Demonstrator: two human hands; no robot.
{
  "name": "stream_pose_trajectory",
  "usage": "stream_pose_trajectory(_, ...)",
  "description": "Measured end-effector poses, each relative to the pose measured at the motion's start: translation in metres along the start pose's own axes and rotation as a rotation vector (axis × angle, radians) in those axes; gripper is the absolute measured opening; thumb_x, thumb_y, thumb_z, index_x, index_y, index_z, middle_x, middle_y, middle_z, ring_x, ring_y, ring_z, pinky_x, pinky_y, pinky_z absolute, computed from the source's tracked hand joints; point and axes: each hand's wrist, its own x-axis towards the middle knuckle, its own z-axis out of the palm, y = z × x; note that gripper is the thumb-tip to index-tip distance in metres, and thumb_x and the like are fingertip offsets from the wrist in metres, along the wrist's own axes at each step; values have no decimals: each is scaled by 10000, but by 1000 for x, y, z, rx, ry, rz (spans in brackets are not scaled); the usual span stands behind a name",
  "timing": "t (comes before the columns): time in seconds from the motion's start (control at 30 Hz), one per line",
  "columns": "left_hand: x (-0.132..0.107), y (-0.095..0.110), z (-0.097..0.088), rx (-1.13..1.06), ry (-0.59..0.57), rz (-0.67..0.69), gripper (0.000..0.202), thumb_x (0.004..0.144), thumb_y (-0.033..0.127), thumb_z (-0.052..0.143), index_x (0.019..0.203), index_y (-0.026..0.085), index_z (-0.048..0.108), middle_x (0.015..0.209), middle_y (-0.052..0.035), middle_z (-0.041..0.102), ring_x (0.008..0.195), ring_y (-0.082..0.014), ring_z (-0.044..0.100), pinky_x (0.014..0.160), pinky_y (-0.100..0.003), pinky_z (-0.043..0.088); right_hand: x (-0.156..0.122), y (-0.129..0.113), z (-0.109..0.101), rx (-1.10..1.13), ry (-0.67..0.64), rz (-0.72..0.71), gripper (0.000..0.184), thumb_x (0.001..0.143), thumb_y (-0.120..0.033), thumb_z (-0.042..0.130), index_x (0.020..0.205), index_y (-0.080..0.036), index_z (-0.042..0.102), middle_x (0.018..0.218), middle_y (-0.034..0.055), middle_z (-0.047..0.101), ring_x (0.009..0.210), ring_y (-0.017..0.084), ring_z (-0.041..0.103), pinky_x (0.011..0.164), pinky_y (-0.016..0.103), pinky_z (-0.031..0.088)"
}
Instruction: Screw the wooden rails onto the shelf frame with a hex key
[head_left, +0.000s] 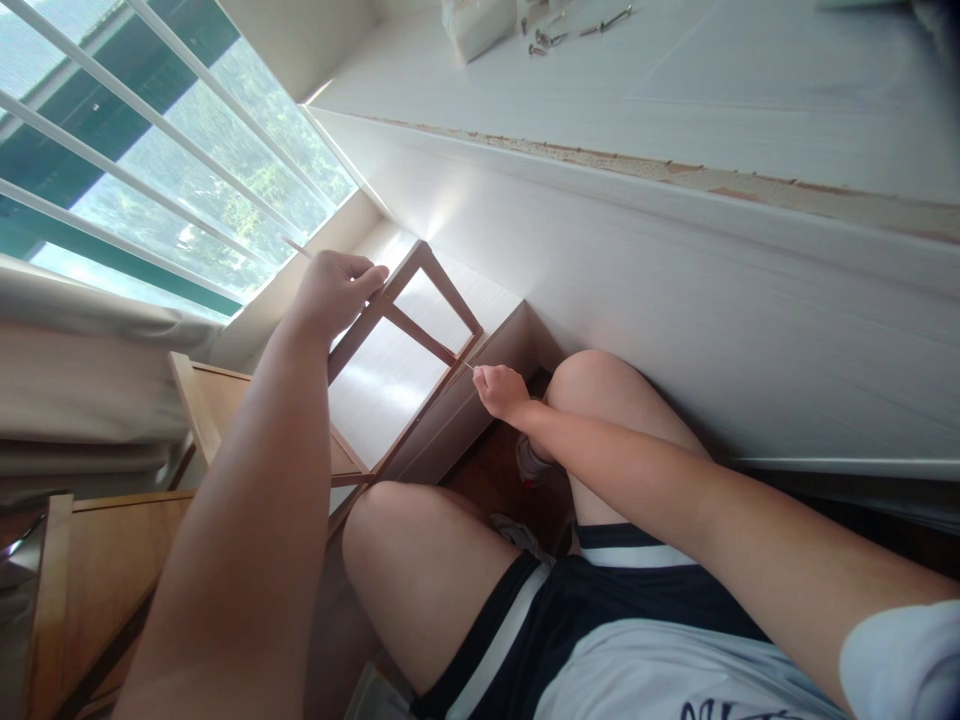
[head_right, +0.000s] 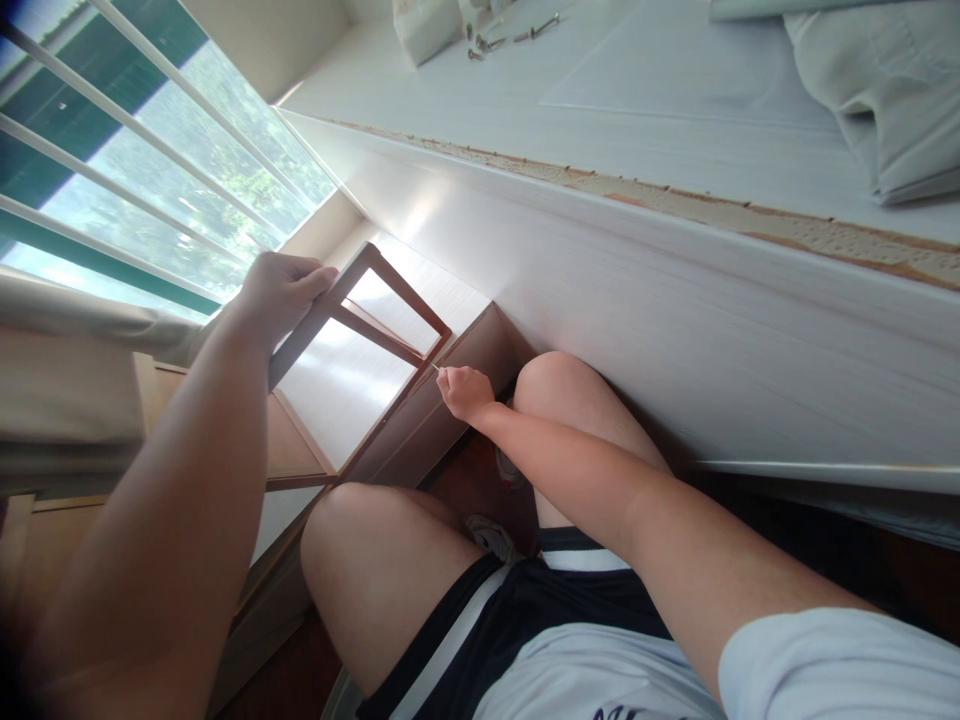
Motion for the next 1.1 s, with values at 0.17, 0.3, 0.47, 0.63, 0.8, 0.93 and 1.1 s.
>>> stream_pose_trajectory(0.17, 1, -2, 1, 1, 4, 9, 400, 846, 344, 533, 515, 167, 394, 484, 43, 298, 475, -56, 297, 469, -261, 216, 2, 1, 4, 40, 12, 1, 498, 1028, -354, 239, 875, -188, 683, 871, 119, 718, 804, 229, 640, 701, 305, 399)
stream_pose_trajectory(0.3, 2, -3, 2, 4, 6, 21, 392, 838, 343, 534, 510, 166, 409, 485, 41, 311, 481, -60, 309, 473, -265, 218, 3, 0, 7, 77, 16, 2, 517, 1036, -336, 214, 834, -191, 668, 865, 111, 720, 824, 215, 634, 718, 294, 392)
stream_pose_trajectory(0.47, 2, -3, 1, 6, 5, 9, 386, 834, 354, 535, 511, 170, 432, 483, 42, 327, 478, -64, 319, 483, -274, 223, 2, 1, 6, 114, 6, 1, 526, 1041, -346, 194, 830, -203, 654, 868, 91, 722, 824, 201, 631, 722, 280, 388)
stream_pose_trajectory(0.63, 2, -2, 1, 4, 10, -6, 374, 824, 363, 536, 511, 176, 452, 487, 40, 319, 479, -72, 310, 487, -285, 218, -1, 1, 6, 124, -3, 19, 531, 1041, -376, 173, 880, -213, 652, 892, 85, 719, 824, 203, 636, 711, 281, 386)
stream_pose_trajectory(0.8, 0, 0, 1, -3, 13, -15, 381, 826, 356, 527, 512, 173, 411, 494, 37, 306, 488, -69, 303, 489, -278, 216, -5, 1, 5, 112, 2, 58, 538, 1032, -429, 158, 938, -217, 644, 901, 94, 712, 794, 221, 639, 680, 292, 372)
stream_pose_trajectory(0.93, -2, 2, 0, -10, -3, -2, 377, 836, 349, 520, 527, 171, 397, 512, 39, 288, 500, -64, 288, 501, -276, 210, -7, 0, 1, 161, 11, 75, 530, 1029, -458, 175, 948, -218, 641, 874, 82, 710, 789, 219, 641, 663, 282, 357)
stream_pose_trajectory(1.1, -3, 4, 0, -1, -5, -14, 377, 843, 360, 514, 532, 172, 416, 510, 36, 313, 506, -69, 309, 505, -278, 218, -6, 0, -1, 308, 39, 46, 494, 1028, -444, 223, 872, -216, 633, 782, 48, 689, 737, 189, 622, 659, 258, 352)
